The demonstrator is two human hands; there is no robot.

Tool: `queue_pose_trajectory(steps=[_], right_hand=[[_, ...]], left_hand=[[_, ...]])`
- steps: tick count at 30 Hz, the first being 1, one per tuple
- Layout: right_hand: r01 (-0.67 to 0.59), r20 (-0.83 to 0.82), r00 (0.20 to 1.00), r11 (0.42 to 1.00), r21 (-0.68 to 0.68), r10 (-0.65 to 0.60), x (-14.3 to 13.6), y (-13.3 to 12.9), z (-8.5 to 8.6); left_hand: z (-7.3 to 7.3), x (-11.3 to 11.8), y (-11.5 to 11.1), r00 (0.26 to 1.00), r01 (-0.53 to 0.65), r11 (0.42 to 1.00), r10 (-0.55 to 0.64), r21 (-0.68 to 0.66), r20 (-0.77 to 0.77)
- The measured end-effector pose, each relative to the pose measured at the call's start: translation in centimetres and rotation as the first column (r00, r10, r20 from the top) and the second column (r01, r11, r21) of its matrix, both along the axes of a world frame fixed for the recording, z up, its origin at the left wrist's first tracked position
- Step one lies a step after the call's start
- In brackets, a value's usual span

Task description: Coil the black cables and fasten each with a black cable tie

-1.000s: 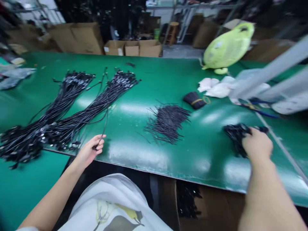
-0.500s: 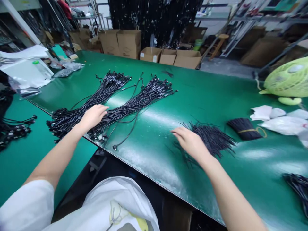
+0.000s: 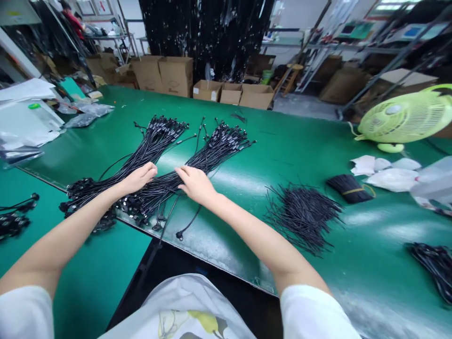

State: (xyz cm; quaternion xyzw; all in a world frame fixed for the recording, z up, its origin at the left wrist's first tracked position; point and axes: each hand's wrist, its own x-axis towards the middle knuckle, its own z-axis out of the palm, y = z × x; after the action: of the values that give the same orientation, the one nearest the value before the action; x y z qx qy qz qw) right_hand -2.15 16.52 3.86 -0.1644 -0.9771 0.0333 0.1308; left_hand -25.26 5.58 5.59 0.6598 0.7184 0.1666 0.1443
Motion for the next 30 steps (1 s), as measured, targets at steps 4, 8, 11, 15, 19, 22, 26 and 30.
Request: queue_pose_trajectory(steps=[4, 8, 11, 15, 19, 22, 26, 30], right_hand=[[0.020, 0.165, 0.986, 0.999, 0.045, -0.027, -3.3, 1.5, -1.5], [0.135, 0.152, 0.977, 0.987, 0.090, -0.147, -1.2, 4.1, -2.5], [0.098, 0.193, 0.974, 0.989, 0.110, -0.118, 0.3, 5.2, -3.0], [0.035, 0.226, 0.972, 0.989, 0.144, -0.067, 0.9, 4.9, -3.0], [0.024, 0.118, 0.992, 0.978, 0.207, -0.049, 1.6, 3.4, 1.1], [0.037, -0.108, 0.994, 0.947, 0.320, -0.002, 2.2, 2.6, 7.1], [0.275, -0.275, 0.942, 0.911, 0.309, -0.191, 3.5, 4.0, 14.1], [0.436, -0.206, 0.894, 0.880, 0.189, -0.398, 7.6, 7.4, 15.1]], left_hand=[[1.6, 1.0, -2.3, 0.986, 0.087, 0.994, -0.076, 0.067, -0.148], [2.0, -1.0, -2.8, 0.929, 0.037, 0.993, 0.006, 0.108, -0.370], [1.5, -2.7, -1.6, 0.878, 0.008, 0.991, 0.058, 0.136, -0.475], [-0.1, -2.7, -0.3, 0.877, 0.054, 0.997, -0.022, 0.052, -0.480], [-1.9, -0.4, 0.0, 0.979, 0.146, 0.989, -0.141, 0.020, -0.146], [-0.8, 0.4, 0.1, 0.990, 0.128, 0.992, -0.128, -0.006, 0.059], [5.0, -1.9, -0.2, 0.915, -0.265, 0.868, 0.090, 0.420, 0.392], [10.0, -4.6, -2.3, 0.808, -0.362, 0.848, 0.079, 0.387, 0.583]])
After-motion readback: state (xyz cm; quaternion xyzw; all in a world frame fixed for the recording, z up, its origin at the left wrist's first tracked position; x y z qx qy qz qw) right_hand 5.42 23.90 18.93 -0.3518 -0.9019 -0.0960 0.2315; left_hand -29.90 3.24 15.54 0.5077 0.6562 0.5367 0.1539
